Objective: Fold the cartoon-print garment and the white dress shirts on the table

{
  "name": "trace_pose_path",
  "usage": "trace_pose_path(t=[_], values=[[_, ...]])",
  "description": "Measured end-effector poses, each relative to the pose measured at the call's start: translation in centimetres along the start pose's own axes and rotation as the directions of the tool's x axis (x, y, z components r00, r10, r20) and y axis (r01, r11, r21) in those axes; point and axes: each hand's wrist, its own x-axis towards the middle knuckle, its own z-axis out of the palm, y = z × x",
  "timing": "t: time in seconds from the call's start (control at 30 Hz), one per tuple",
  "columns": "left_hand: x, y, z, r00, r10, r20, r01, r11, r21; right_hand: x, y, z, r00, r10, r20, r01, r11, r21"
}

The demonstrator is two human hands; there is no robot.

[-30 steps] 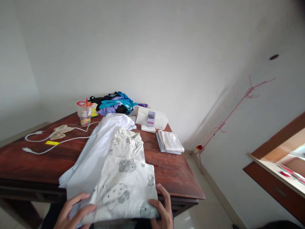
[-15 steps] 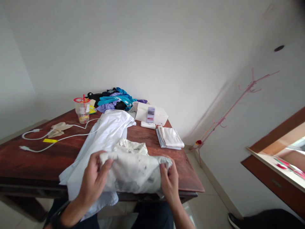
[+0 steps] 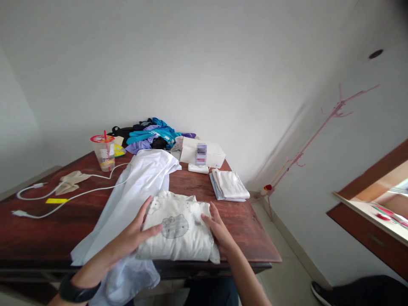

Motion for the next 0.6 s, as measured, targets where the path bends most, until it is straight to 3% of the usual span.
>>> trace_pose_path(t=[0.1, 0.17, 0.3, 0.4, 0.5, 0.6], values=[[-2.3, -0.9, 0.4, 0.998, 0.028, 0.048, -0.026, 0.999, -0.047, -3.3, -0.1, -0.3, 0.993, 0.050, 0.108, -0.054, 0.998, 0.034], [-3.4, -1.0, 1.3, 0.999, 0.050, -0.019, -0.052, 0.995, -0.082, -4.3, 0.4, -0.1, 0.993, 0.001, 0.119, -0.006, 0.999, 0.041], [-3.7, -0.5, 2.5, 0.985, 0.072, -0.155, -0.095, 0.985, -0.146, -4.1, 0.4, 1.7, 0.983, -0.173, 0.060, 0.169, 0.983, 0.066], [-2.9, 0.2, 2.1, 0.969, 0.101, -0.226, -0.139, 0.978, -0.159, -3.3, -0.9, 3.1, 0.965, -0.263, 0.017, 0.259, 0.958, 0.127], [-2.2, 1.0, 1.4, 0.925, 0.126, -0.357, -0.193, 0.968, -0.158, -2.9, -2.1, 3.7, 0.951, -0.309, 0.009, 0.299, 0.929, 0.217], [-2.0, 1.6, 1.4, 0.858, 0.161, -0.488, -0.251, 0.960, -0.124, -2.9, -2.3, 3.8, 0.958, -0.283, 0.038, 0.261, 0.922, 0.287]])
